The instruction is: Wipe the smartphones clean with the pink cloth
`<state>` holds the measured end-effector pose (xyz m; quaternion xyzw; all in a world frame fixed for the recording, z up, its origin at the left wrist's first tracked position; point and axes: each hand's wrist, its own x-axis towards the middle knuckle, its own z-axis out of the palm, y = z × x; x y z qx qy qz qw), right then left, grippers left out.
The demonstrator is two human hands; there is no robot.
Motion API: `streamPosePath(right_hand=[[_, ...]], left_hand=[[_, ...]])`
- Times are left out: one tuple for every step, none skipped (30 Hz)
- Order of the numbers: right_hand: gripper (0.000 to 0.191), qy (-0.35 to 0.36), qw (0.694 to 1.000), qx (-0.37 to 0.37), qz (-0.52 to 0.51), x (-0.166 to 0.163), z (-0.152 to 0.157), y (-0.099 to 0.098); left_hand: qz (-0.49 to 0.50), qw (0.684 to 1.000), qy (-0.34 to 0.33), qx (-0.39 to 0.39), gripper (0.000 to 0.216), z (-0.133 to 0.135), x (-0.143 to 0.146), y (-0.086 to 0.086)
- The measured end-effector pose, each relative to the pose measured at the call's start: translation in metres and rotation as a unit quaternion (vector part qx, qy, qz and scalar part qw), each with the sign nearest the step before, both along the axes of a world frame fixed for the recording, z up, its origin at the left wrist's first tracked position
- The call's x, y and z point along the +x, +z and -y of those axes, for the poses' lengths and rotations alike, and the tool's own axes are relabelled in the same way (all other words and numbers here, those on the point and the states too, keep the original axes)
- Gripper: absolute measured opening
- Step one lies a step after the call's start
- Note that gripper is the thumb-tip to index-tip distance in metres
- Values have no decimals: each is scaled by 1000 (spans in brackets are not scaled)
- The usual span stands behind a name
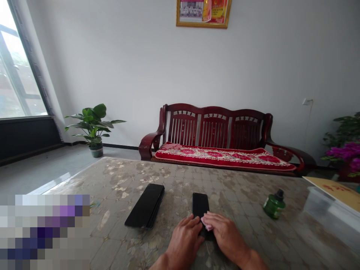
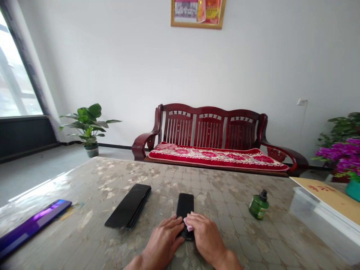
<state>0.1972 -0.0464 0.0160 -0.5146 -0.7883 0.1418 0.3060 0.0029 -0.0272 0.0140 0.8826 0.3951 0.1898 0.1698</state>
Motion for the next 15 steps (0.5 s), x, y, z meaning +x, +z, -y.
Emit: streamPosePath(right_hand=[[36, 0, 1000, -7, -30, 3, 1, 0], [33, -9, 998, -16, -65, 5, 1, -2], [31, -26, 994, -27, -104, 8, 0, -4], [29, -46, 988, -38, -144, 10, -2, -7], [30, -68, 980, -48, -181, 11, -5, -10], [32, -89, 971, -56, -216, 13, -8, -14], [35, -108, 961, -61, -246, 14, -10, -17], [39, -123, 952, -64, -274, 14, -13, -19], [43, -133, 942, -65, -300, 15, -15, -21], [47, -139, 934, -66, -323, 15, -17, -22], [50, -144, 926, -66, -344, 15, -18, -22], [53, -148, 917, -68, -365, 14, -19, -22], [55, -153, 908, -69, -385, 14, -19, -22], [57, -158, 898, -71, -403, 14, -20, -21], [58, -164, 890, -73, -420, 14, -20, -20]], left_hand=[[4, 1000, 4, -3, 42, -1, 0, -1], [7, 1000, 8, -5, 41, -1, -1, -2], [9, 1000, 11, -9, 38, -2, -1, -2], [13, 1000, 12, -12, 35, -3, -2, -2], [17, 1000, 11, -14, 31, -3, -3, -1], [23, 1000, 9, -15, 28, -4, -4, 1], [28, 999, 3, -16, 26, -5, -5, 3], [30, 999, -3, -18, 26, -6, -6, 6], [27, 999, -9, -21, 26, -7, -8, 9], [18, 999, -14, -25, 28, -8, -9, 14], [2, 999, -17, -31, 31, -10, -10, 19], [-20, 999, -19, -35, 34, -11, -11, 24], [-48, 998, -23, -33, 38, -13, -12, 30], [-83, 996, -30, -25, 43, -14, -12, 35], [-122, 992, -37, -9, 47, -16, -11, 39]])
